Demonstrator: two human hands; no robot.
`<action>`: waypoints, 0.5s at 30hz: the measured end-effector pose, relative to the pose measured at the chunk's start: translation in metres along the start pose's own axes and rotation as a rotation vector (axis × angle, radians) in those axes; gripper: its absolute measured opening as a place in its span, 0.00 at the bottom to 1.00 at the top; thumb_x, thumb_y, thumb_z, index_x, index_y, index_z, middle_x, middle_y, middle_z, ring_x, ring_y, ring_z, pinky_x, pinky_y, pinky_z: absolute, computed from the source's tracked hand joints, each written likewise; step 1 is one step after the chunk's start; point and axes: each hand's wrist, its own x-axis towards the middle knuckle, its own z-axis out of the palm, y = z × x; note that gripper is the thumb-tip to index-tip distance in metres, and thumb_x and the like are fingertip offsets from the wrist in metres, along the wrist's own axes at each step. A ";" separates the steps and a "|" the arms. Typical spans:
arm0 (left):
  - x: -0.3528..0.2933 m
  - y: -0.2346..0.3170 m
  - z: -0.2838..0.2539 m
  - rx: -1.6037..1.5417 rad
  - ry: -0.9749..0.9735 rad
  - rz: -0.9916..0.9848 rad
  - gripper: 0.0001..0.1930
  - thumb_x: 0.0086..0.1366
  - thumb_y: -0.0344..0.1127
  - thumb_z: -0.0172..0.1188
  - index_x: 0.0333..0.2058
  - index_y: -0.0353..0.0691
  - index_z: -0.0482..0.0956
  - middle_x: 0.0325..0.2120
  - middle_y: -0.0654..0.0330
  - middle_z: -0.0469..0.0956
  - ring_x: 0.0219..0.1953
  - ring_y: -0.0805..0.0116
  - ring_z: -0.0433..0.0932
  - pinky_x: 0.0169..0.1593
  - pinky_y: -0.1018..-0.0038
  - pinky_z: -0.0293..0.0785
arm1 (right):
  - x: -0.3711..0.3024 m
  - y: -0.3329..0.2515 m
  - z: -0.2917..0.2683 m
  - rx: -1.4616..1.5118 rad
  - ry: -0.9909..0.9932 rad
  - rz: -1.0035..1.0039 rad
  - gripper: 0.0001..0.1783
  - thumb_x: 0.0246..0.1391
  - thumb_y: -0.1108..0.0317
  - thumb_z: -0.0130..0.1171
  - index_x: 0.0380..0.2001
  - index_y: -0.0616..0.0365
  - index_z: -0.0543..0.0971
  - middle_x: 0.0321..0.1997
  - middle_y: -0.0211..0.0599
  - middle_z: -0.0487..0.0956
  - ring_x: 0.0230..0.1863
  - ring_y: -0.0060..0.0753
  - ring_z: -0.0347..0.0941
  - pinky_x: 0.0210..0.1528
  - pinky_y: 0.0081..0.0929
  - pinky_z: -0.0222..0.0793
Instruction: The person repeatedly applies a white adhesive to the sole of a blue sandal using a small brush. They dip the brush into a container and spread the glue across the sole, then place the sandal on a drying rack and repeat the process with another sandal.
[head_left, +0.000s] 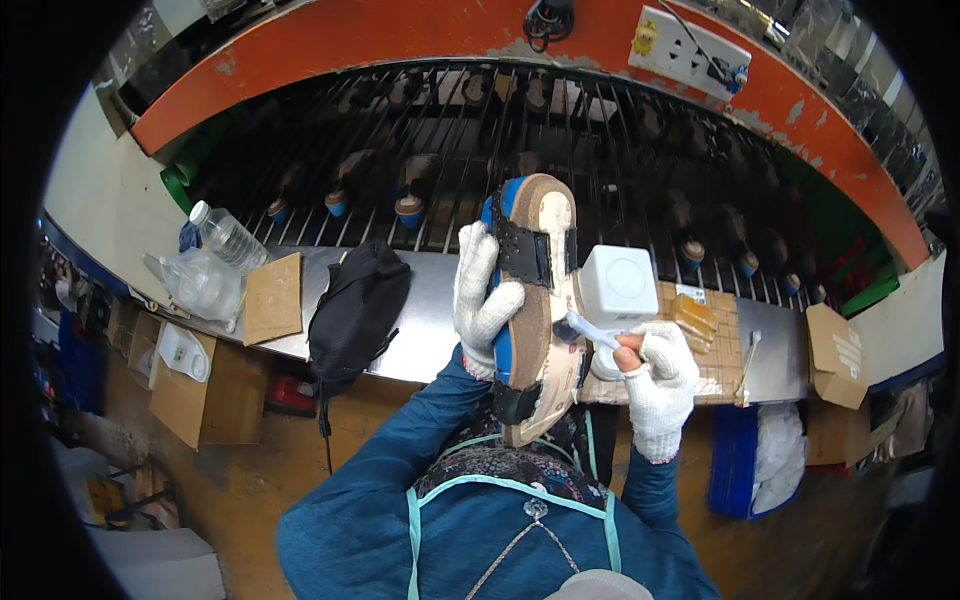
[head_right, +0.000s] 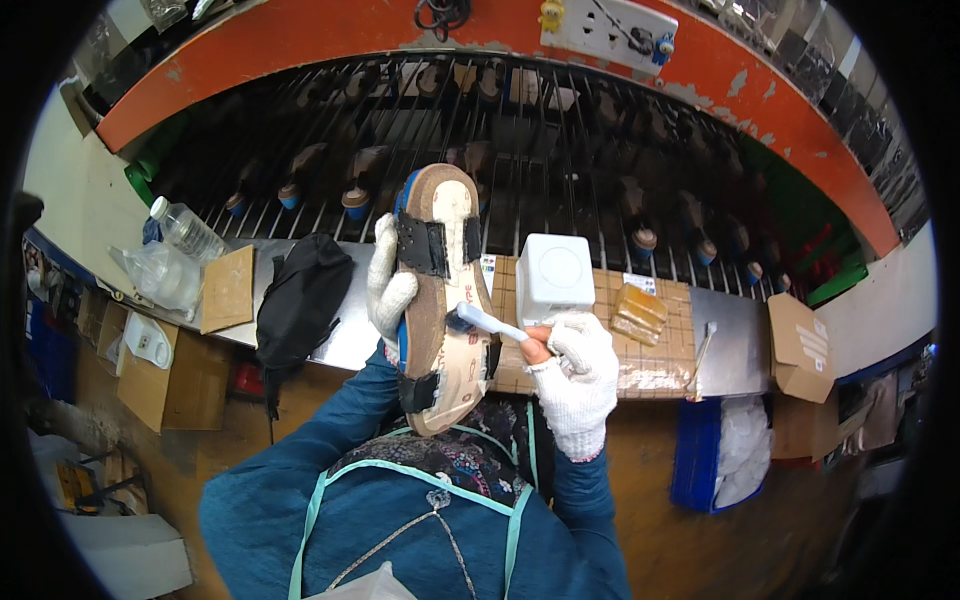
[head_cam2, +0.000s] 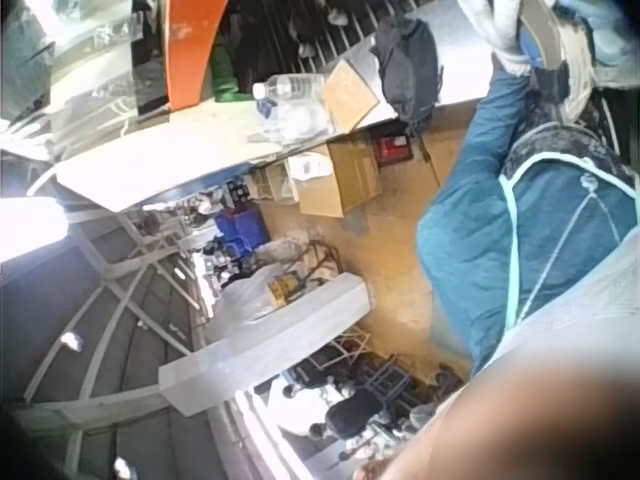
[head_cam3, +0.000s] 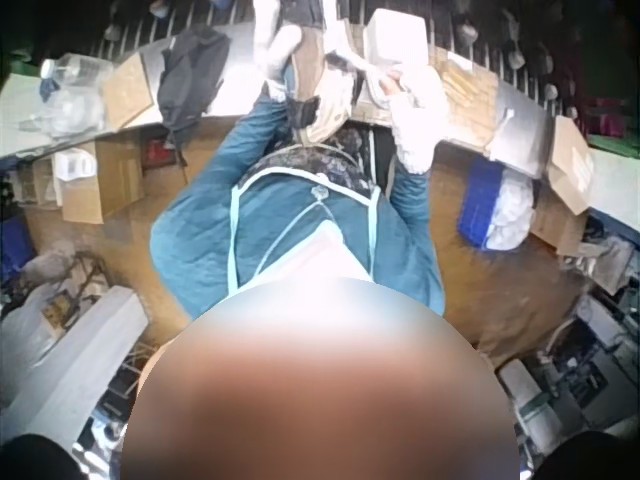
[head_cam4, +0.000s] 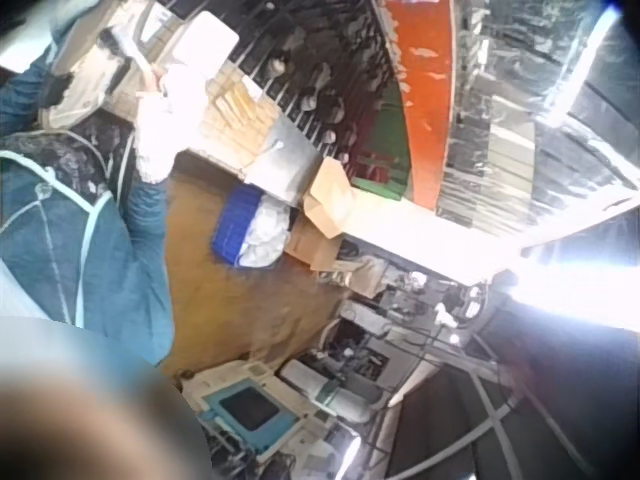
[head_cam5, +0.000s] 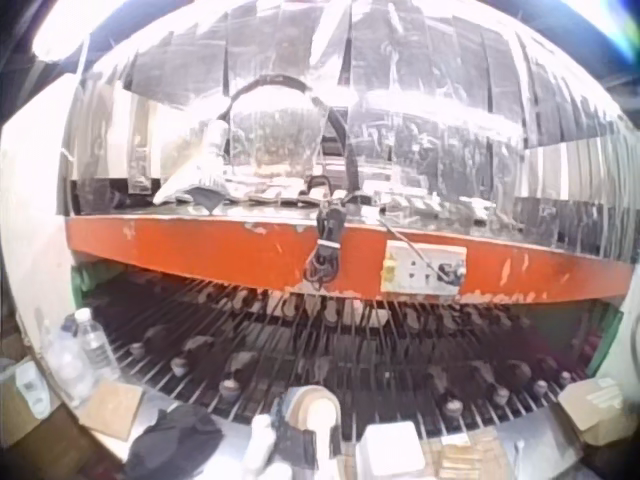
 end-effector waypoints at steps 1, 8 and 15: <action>-0.001 -0.002 -0.002 0.005 -0.013 0.010 0.18 0.63 0.34 0.64 0.52 0.53 0.76 0.65 0.43 0.66 0.69 0.37 0.62 0.72 0.41 0.49 | -0.004 0.000 0.000 0.009 -0.004 -0.004 0.09 0.48 0.71 0.72 0.35 0.60 0.86 0.36 0.37 0.79 0.41 0.34 0.74 0.45 0.29 0.69; -0.015 0.001 -0.010 -0.120 -0.033 -0.224 0.20 0.64 0.33 0.63 0.55 0.52 0.76 0.66 0.42 0.64 0.69 0.35 0.59 0.72 0.41 0.47 | -0.002 -0.002 0.011 -0.191 0.092 -0.085 0.09 0.46 0.72 0.73 0.34 0.58 0.87 0.37 0.37 0.80 0.43 0.36 0.72 0.46 0.30 0.67; -0.016 0.001 -0.018 -0.212 -0.097 -0.418 0.20 0.64 0.33 0.63 0.55 0.50 0.75 0.65 0.40 0.65 0.69 0.35 0.61 0.72 0.42 0.48 | 0.015 -0.006 0.016 -0.450 0.255 -0.384 0.14 0.40 0.73 0.76 0.34 0.56 0.87 0.36 0.34 0.81 0.42 0.37 0.73 0.47 0.33 0.64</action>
